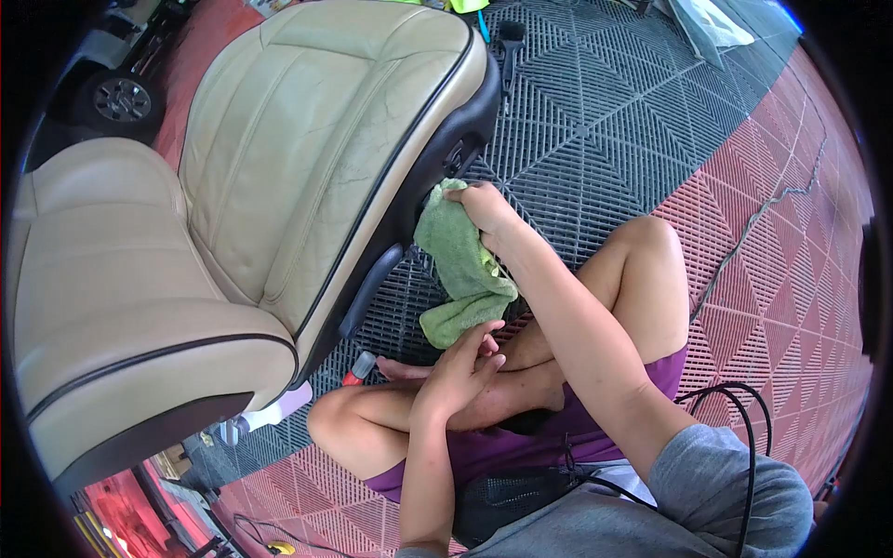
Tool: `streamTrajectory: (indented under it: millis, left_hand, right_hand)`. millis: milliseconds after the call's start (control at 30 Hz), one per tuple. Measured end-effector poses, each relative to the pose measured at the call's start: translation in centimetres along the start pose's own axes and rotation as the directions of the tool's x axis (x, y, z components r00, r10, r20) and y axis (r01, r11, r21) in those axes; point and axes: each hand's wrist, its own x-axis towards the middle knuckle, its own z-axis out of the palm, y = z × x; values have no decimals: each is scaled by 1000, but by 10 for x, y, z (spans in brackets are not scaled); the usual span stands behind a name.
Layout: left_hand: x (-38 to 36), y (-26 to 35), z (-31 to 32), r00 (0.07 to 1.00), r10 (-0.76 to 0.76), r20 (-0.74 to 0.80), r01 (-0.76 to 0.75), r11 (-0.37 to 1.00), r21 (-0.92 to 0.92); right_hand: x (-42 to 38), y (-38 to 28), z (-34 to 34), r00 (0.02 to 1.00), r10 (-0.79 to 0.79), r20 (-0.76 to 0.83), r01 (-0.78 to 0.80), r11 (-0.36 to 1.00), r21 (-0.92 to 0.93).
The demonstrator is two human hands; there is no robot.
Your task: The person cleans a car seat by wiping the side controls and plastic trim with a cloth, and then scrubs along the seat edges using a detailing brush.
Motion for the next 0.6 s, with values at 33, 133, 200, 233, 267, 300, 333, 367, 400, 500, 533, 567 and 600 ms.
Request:
streamTrajectory:
  millis: [33,133,200,233,267,300,333,367,400,500,533,567,600]
  left_hand:
    - [1,-1,1,1000,-11,9,11,1000,16]
    - [-2,-5,1,1000,15,1,-15,998,55]
    - [-2,-3,-1,1000,-1,-11,1,998,58]
    - [-5,-3,-1,1000,-18,-18,19,998,55]
    - [-6,-4,0,999,-28,-16,28,998,55]
    - [-4,-5,0,999,-35,-12,36,998,58]
    - [-4,-5,-1,999,-37,-7,38,997,65]
    - [-4,-4,-1,999,-37,-5,37,996,75]
    - [-4,-3,-1,999,-34,-3,34,996,85]
    - [-2,-3,-1,999,-36,13,34,992,119]
    - [-2,-4,-1,999,-42,19,39,991,130]
    - [-2,-4,-1,999,-37,17,35,991,130]
    - [-3,-5,0,999,-33,15,31,991,130]
  right_hand:
    - [-2,-2,-4,1000,3,10,-3,1000,-16]
    - [-25,3,-6,993,-78,-92,67,991,-118]
    - [-10,17,-20,914,-398,-84,333,850,-408]
    - [-14,19,-18,845,-534,-41,432,725,-536]
    - [-22,15,-17,788,-616,-12,473,617,-629]
    - [-21,18,-16,769,-639,6,495,590,-638]
    - [-17,18,-14,746,-666,23,519,559,-646]
    - [-15,16,-13,717,-696,41,546,524,-654]
    - [-15,15,-12,730,-681,50,535,525,-662]
    - [-9,20,-9,674,-732,98,605,472,-642]
    - [-6,24,-9,649,-754,100,613,441,-656]
    - [-2,29,-9,622,-776,104,631,418,-653]
    - [1,33,-8,595,-796,109,648,395,-651]
